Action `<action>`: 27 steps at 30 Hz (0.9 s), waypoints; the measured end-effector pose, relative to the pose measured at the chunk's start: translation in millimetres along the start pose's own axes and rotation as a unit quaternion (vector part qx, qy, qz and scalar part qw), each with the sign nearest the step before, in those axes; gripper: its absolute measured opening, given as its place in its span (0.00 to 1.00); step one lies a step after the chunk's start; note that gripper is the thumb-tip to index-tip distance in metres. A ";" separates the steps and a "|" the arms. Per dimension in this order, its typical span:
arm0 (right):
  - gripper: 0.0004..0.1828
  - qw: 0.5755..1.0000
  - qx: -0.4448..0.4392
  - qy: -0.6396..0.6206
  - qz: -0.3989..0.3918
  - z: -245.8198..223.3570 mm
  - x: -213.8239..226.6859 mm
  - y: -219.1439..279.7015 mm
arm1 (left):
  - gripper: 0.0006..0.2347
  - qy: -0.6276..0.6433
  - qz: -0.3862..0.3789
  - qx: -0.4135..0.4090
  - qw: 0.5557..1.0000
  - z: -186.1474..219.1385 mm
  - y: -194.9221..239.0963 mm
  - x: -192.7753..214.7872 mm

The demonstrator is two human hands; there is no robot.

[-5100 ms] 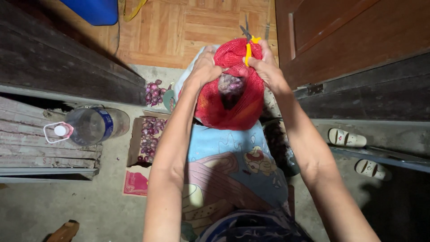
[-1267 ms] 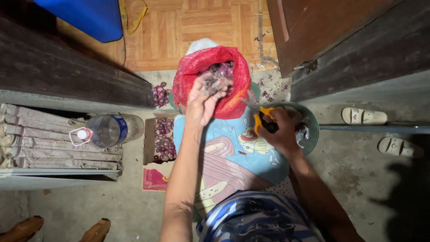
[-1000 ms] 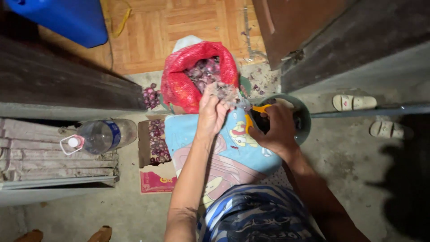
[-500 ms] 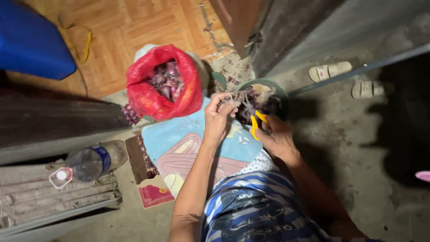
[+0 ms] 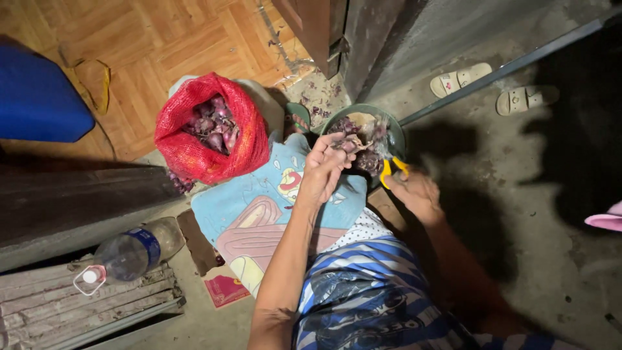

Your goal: Peeling and trimming the ends of shallots from a mesh bag using scissors.

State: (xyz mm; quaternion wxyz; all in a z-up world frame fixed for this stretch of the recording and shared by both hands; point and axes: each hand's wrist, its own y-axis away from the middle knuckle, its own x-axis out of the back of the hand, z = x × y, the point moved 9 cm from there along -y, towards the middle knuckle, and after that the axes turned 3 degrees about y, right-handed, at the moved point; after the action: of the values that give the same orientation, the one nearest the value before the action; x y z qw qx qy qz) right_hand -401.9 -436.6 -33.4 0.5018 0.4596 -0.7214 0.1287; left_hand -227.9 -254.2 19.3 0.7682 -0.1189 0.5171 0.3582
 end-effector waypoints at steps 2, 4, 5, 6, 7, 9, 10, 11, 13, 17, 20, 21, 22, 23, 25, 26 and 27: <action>0.23 0.996 0.007 -0.087 -0.017 5.8 10.7 2.2 | 0.17 -0.029 -0.006 -0.012 0.999 -1.4 1.7 -1.5; 0.21 0.984 0.015 -0.172 -0.034 -3.6 26.3 8.3 | 0.18 -0.057 -0.012 -0.025 0.998 1.0 3.2 -8.3; 0.19 0.972 0.051 -0.226 -0.039 -21.4 38.9 12.8 | 0.18 -0.065 -0.012 -0.037 0.997 5.3 2.6 -14.1; 0.16 0.955 0.085 -0.279 -0.045 -38.3 52.0 19.7 | 0.19 -0.072 -0.010 -0.047 0.996 8.5 3.7 -19.7; 0.16 0.956 0.083 -0.279 -0.045 -41.9 53.3 20.4 | 0.19 -0.071 -0.009 -0.046 0.996 5.8 3.6 -16.0; 0.21 0.994 -0.003 -0.108 -0.013 -33.6 57.5 17.4 | 0.18 -0.066 -0.012 -0.049 0.997 3.1 1.1 -9.3; 0.21 0.994 -0.003 -0.108 -0.014 -15.4 46.2 15.1 | 0.18 -0.066 -0.011 -0.050 0.997 3.7 2.0 -11.1; 0.18 0.977 0.022 -0.203 -0.055 -3.3 28.6 13.2 | 0.18 -0.063 -0.009 -0.048 0.997 4.1 2.7 -12.4; 0.15 0.949 0.046 -0.296 -0.098 -8.7 24.2 16.1 | 0.18 -0.061 -0.004 -0.045 0.997 5.2 5.0 -14.1; 0.26 0.912 0.142 -0.358 -0.142 -73.1 59.8 30.8 | 0.18 -0.051 -0.002 -0.052 0.997 7.0 8.0 -20.3; 0.28 0.931 0.183 -0.295 -0.114 -91.1 72.1 28.8 | 0.18 -0.054 0.001 -0.059 0.997 9.1 9.8 -23.6; 0.29 0.935 0.199 -0.276 -0.103 -96.4 75.5 28.4 | 0.17 -0.062 0.009 -0.059 0.996 9.0 11.0 -23.1; 0.29 0.934 0.200 -0.276 -0.104 -99.5 78.8 28.9 | 0.17 -0.061 0.009 -0.060 0.996 8.1 11.1 -20.5; 0.30 0.939 0.211 -0.254 -0.095 -103.7 83.3 29.8 | 0.17 -0.042 0.003 -0.071 0.997 8.8 11.5 -19.1; 0.32 0.944 0.221 -0.230 -0.087 -106.5 86.0 31.1 | 0.17 -0.021 -0.002 -0.082 0.996 9.1 12.1 -16.3; 0.32 0.942 0.237 -0.225 -0.076 -107.5 86.8 32.1 | 0.16 0.011 0.005 -0.078 0.997 8.6 12.0 -13.8; 0.32 0.940 0.253 -0.220 -0.065 -108.4 87.7 33.3 | 0.16 0.043 0.011 -0.074 0.996 7.8 11.8 -11.5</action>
State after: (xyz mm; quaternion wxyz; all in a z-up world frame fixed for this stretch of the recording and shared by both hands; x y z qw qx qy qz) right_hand -369.1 -395.2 99.9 0.2053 0.6339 -0.7260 0.1698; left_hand -232.7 -246.4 35.0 0.7300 -0.1852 0.5233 0.3987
